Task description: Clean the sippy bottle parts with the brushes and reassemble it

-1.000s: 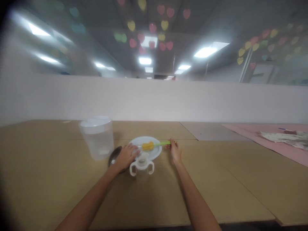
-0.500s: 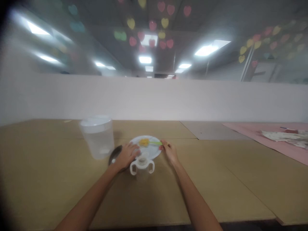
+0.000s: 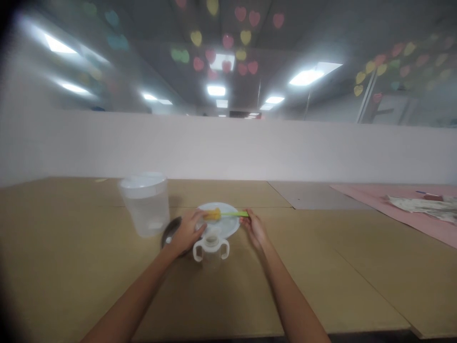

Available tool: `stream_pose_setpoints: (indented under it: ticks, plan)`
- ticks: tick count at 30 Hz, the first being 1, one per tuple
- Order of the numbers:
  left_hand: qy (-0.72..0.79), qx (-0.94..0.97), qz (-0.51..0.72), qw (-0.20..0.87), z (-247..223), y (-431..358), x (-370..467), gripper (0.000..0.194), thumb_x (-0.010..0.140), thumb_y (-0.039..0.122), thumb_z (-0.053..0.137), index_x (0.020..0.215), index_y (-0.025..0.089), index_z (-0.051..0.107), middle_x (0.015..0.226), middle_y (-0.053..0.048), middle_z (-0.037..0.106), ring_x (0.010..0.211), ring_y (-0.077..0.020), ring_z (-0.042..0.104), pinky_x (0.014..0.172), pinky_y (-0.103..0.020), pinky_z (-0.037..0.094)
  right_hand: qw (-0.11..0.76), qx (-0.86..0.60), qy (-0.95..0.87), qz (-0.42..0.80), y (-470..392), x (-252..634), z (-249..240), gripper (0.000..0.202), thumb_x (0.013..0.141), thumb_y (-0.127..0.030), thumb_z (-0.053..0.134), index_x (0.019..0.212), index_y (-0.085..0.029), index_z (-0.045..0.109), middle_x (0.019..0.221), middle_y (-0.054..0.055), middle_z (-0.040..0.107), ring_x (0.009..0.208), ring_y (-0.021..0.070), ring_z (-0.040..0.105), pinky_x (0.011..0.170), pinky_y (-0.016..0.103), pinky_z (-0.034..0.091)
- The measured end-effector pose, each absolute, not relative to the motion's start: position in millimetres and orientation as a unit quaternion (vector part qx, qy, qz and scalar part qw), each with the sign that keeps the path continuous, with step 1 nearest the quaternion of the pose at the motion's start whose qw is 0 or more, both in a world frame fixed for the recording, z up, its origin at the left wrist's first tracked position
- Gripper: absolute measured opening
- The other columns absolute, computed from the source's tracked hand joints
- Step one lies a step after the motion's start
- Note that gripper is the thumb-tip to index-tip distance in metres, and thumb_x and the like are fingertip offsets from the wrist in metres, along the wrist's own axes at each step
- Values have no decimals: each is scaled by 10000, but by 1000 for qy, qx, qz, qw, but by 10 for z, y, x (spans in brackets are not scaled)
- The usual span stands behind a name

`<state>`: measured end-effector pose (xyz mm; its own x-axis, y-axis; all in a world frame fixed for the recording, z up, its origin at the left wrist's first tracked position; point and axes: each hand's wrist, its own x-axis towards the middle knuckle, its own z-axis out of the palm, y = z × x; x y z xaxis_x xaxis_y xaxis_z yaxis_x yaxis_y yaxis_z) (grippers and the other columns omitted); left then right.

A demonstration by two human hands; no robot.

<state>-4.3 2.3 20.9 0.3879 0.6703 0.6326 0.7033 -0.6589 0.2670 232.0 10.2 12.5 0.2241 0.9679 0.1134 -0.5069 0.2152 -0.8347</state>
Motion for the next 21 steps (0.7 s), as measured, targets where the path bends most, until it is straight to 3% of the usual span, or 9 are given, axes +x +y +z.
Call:
stream_pose_setpoints:
  ticks: [4, 12, 16, 21]
  plan:
    - [-401, -814, -419, -8, 221, -2, -23, 341, 812, 214, 399, 1150, 226, 441, 1173, -64, 431, 1117, -190, 406, 961, -346, 327, 697, -311, -319, 562, 98, 2319, 147, 145, 762, -267, 566, 722, -136, 613, 614, 9, 616, 517, 70, 566, 525, 146, 499]
    - [-393, -755, -523, -34, 283, -69, 19, 272, 861, 262, 342, 1100, 204, 457, 1101, -70, 464, 1049, -163, 464, 928, -298, 368, 625, -302, -345, 632, 38, 2239, 215, 258, 801, -340, 500, 787, -110, 617, 549, 17, 594, 456, 74, 542, 469, 162, 469]
    - [-404, -726, -553, -63, 279, -63, 23, 371, 852, 315, 379, 1199, 185, 367, 1170, -89, 470, 1052, -164, 473, 893, -292, 396, 628, -320, -358, 612, 3, 2225, 259, 237, 772, -343, 544, 705, -121, 593, 511, 5, 575, 418, 70, 520, 402, 149, 435]
    - [-421, -742, -513, -91, 283, -70, 28, 368, 857, 355, 362, 1181, 190, 420, 1100, -72, 554, 964, -168, 527, 858, -305, 408, 671, -343, -355, 554, 4, 2272, 275, 247, 751, -371, 565, 676, -136, 569, 470, -7, 556, 386, 75, 511, 363, 149, 429]
